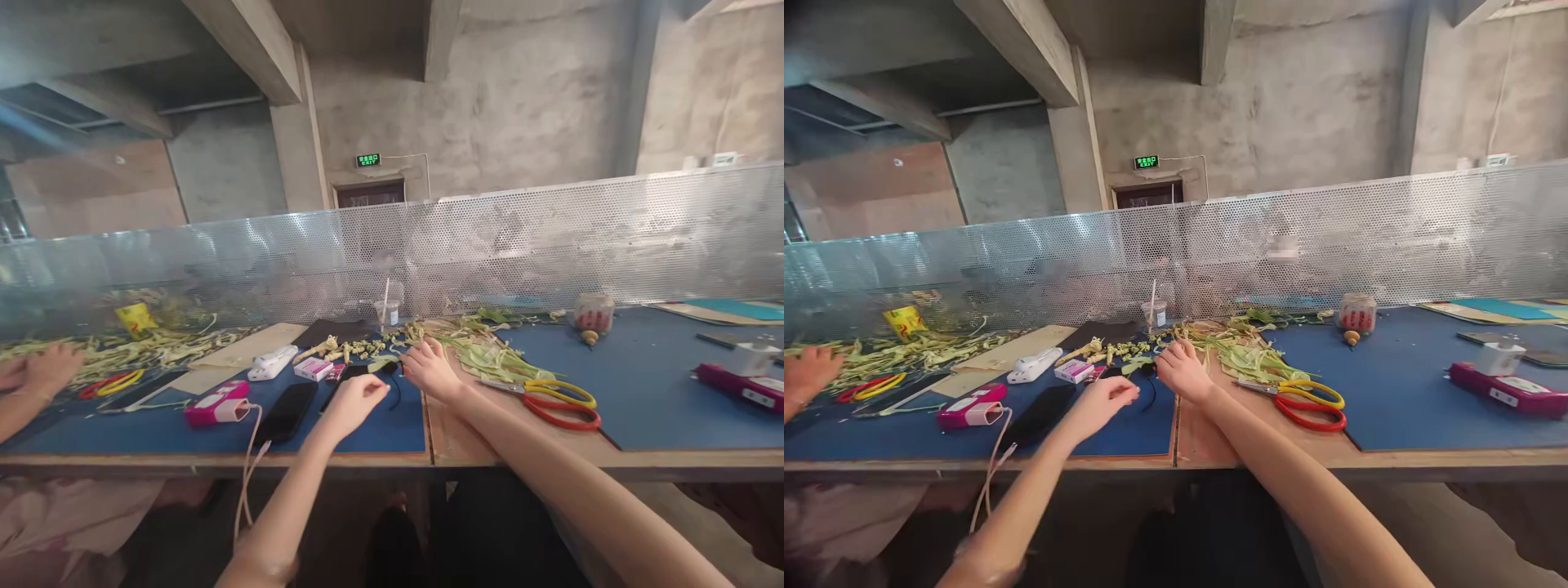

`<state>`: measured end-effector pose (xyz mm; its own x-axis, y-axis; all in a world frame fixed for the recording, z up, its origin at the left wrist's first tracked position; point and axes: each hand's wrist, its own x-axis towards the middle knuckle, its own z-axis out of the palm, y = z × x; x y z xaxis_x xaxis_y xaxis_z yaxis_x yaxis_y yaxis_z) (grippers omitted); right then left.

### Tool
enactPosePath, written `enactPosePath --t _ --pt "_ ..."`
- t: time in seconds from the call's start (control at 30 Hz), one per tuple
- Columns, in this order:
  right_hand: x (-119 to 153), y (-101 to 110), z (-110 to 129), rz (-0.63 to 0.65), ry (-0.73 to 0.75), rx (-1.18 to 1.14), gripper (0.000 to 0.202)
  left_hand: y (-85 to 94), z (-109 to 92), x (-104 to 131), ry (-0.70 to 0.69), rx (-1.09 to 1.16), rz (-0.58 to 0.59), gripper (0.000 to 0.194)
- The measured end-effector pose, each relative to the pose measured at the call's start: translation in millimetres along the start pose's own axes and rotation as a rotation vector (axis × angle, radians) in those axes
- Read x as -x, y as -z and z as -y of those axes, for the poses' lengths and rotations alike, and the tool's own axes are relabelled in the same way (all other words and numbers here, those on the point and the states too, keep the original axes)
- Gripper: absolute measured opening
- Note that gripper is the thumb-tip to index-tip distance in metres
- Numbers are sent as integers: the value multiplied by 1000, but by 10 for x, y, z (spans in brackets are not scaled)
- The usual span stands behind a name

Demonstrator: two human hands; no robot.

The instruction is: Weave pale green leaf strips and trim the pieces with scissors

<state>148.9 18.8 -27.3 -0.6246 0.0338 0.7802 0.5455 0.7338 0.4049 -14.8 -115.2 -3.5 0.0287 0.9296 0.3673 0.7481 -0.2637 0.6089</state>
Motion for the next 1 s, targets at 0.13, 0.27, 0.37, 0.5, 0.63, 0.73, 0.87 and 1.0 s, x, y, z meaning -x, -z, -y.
enactPosePath --t 0.13,0.27,0.37,0.5,0.63,0.73,0.87,1.0 --pt "101 -93 -13 36 -20 -15 18 -366 117 -381 -9 -36 -60 31" --pt "134 -82 -22 80 -81 -34 17 -497 210 -557 42 200 74 37" --pt "119 -53 -18 131 -71 -34 18 -505 253 -592 93 366 98 38" --pt "114 -39 -20 169 -47 -25 19 -500 271 -586 90 440 105 35" --pt "135 -38 -30 172 -77 2 20 -505 264 -580 93 438 109 29" --pt "150 -29 -32 176 -77 2 20 -512 273 -585 94 422 99 29" --pt "164 -20 -29 180 -89 -13 19 -530 312 -603 92 423 59 30" --pt "168 -28 -25 177 -113 -37 18 -545 342 -625 75 362 -19 31"
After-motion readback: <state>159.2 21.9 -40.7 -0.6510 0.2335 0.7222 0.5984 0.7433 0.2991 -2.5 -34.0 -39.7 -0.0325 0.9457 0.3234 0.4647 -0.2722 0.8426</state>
